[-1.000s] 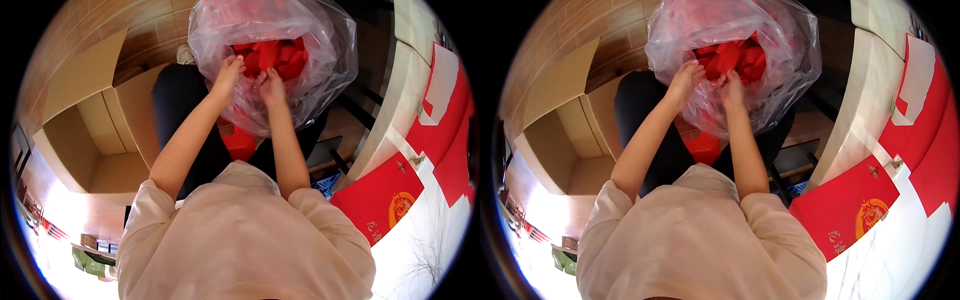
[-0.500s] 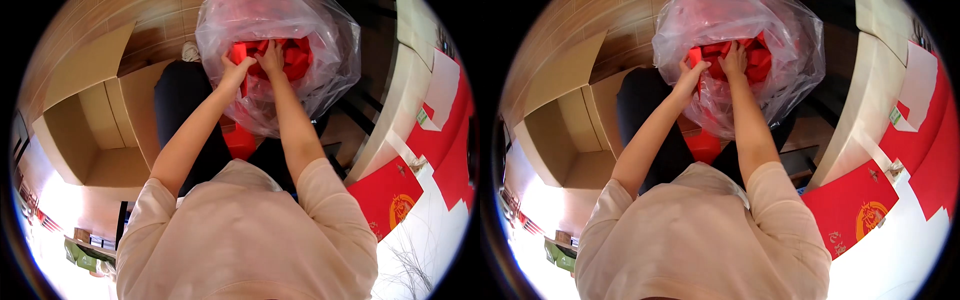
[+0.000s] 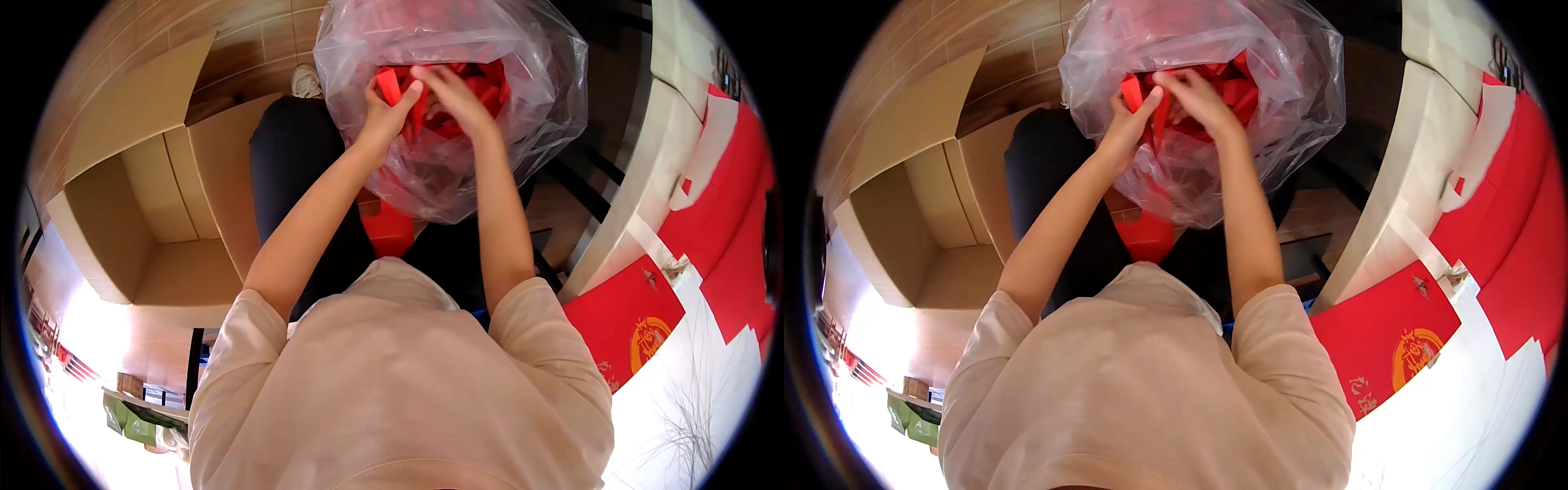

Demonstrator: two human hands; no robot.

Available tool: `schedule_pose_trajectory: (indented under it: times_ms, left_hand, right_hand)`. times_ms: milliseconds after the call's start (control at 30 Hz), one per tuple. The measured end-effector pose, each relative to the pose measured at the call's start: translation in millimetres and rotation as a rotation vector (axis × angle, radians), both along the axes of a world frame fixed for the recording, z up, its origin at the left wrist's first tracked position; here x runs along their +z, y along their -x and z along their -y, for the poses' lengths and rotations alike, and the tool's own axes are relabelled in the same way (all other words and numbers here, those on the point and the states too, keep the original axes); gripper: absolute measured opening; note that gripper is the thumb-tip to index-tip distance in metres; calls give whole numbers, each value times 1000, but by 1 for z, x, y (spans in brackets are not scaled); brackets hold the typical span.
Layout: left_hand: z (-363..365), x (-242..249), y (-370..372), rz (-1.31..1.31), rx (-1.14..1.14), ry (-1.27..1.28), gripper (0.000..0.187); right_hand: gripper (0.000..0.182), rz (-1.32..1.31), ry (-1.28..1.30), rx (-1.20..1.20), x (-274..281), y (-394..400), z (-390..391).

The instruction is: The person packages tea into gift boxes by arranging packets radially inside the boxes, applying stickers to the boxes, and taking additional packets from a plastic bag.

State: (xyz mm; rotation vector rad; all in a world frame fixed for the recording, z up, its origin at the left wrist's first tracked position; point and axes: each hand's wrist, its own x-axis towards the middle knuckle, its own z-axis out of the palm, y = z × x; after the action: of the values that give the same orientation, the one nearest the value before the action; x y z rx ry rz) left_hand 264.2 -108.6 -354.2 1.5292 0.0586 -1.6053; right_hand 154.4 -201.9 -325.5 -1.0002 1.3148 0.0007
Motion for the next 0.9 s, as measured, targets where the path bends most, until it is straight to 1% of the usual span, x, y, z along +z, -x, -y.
schedule_pose_trajectory:
  times_ms: [33,67,100,167,200,233,267,300,333,367,400,433,500,533,567,600,633,667,700,767,800,833,900]
  left_hand:
    - [0,2,1,31,-46,28,96]
    - [-1,3,1,64,-93,55,97]
    - [-1,8,-3,66,-94,54,97]
    - [0,23,-15,-73,-70,19,98]
    - [0,25,-17,-70,-72,17,98]
    - [-1,27,-18,-29,-43,-19,97]
    - [-1,28,-18,9,-14,-54,97]
    - [-3,18,-15,9,-15,-53,97]
    - [-8,-2,-9,127,8,-37,96]
    - [-11,-15,-6,245,32,-21,95]
    - [-12,-18,-7,246,37,-21,95]
    - [-11,-19,-7,219,46,-27,96]
    - [-11,-19,-9,188,57,-32,97]
    - [-9,-17,-11,112,72,-46,98]
    - [-7,-12,-14,36,86,-58,98]
    - [-3,0,-16,30,84,-55,98]
    - [0,19,-20,-60,91,-92,98]
    - [1,31,-21,-150,97,-127,97]
    - [2,32,-19,-157,95,-123,97]
    - [3,32,-16,-245,149,-114,98]
    - [2,29,-15,-248,148,-112,98]
    - [1,22,-13,-226,128,-111,101]
    - [-2,10,-10,-200,112,-114,104]
  right_hand:
    - [58,-21,-48,0,1,-7,-7]
    - [70,58,-100,-72,-4,-9,-13]
    - [70,60,-101,-72,-13,-5,-12]
    - [64,135,-133,-322,-39,4,-6]
    - [66,-57,43,-269,-55,7,-4]
    - [66,-56,41,-271,-89,14,-7]
    - [64,-286,406,-114,-132,26,-15]
    - [63,-514,770,53,-157,34,-23]
    - [63,-515,771,53,-166,35,-32]
    - [57,-466,582,23,-171,33,-40]
    - [52,-414,394,-5,-172,31,-45]
    - [52,-413,396,0,-157,26,-44]
    - [40,-433,480,222,-121,19,-44]
    - [40,-435,482,224,-105,19,-44]
    - [35,-419,603,103,-89,21,-43]
    - [30,-403,722,-20,-70,22,-44]
    - [30,-409,726,-21,-45,19,-47]
    - [27,-432,653,-108,-16,14,-52]
    - [25,-454,579,-194,4,12,-61]
    - [26,-151,863,-178,14,12,-88]
    - [29,-88,980,-64,11,15,-101]
    - [33,-48,995,6,23,10,-111]
    - [32,83,826,-96,22,16,-125]
